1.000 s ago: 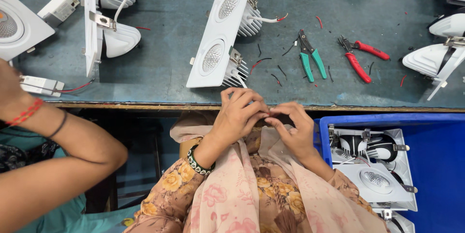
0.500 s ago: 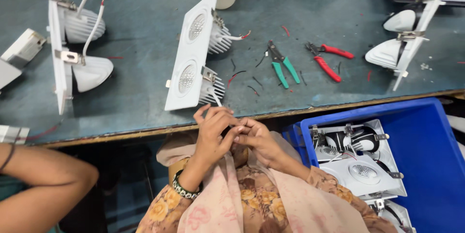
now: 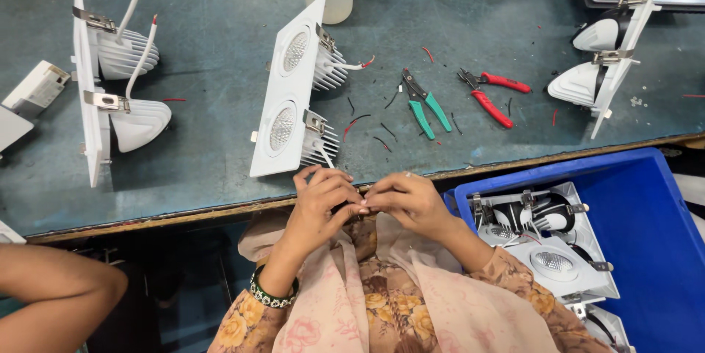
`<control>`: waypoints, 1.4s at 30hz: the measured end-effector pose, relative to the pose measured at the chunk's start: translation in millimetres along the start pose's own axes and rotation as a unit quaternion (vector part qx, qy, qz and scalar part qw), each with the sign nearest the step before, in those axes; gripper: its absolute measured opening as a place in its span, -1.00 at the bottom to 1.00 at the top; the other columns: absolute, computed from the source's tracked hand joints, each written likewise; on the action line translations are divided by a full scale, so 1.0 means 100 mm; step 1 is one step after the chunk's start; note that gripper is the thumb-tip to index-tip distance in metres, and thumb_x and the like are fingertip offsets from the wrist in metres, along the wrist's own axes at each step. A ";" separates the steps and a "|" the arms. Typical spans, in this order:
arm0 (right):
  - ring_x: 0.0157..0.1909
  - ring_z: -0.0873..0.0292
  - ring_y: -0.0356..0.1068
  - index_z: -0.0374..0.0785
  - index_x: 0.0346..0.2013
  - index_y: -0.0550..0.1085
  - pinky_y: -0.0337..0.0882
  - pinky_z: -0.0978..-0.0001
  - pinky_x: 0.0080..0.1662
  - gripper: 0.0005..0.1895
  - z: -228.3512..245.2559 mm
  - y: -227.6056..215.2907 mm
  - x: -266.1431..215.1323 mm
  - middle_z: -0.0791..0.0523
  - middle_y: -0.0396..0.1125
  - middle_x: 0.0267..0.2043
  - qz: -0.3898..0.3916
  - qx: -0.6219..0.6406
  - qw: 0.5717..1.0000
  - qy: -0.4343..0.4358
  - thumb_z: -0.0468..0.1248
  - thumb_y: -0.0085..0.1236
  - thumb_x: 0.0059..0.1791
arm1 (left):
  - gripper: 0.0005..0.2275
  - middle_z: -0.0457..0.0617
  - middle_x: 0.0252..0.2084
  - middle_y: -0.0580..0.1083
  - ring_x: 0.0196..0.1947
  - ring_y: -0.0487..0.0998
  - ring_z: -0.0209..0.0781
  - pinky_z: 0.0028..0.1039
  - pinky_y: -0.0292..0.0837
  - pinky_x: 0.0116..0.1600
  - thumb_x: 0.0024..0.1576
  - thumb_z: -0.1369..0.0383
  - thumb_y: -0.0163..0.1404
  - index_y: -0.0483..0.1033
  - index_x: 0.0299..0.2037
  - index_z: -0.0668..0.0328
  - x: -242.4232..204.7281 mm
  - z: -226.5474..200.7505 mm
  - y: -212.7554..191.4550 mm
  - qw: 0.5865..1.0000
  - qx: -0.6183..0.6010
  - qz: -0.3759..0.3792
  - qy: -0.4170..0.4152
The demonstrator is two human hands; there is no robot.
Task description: The person assembles LED light fixtures by stripping wire ends and twisting them together. They handle multiple white dual-head LED units and use pliers and a screwdriver on the workbench.
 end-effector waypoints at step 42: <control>-0.66 0.26 0.34 -0.27 -0.24 0.44 0.55 0.20 -0.22 -0.82 -1.21 1.36 -1.32 0.20 0.32 -0.58 -0.064 0.706 0.491 0.507 -0.25 -0.07 0.16 | -0.86 -0.27 -0.15 0.48 0.14 0.45 -0.23 -0.06 0.08 0.30 0.01 0.32 0.24 0.54 -0.28 -0.05 -0.15 -0.11 0.24 0.969 0.199 -0.054 0.136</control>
Point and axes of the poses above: each hand's wrist, its own x-axis towards the middle knuckle, its own y-axis out of the palm, z = x × y, the point moved 10 cm from there along x, towards the middle knuckle
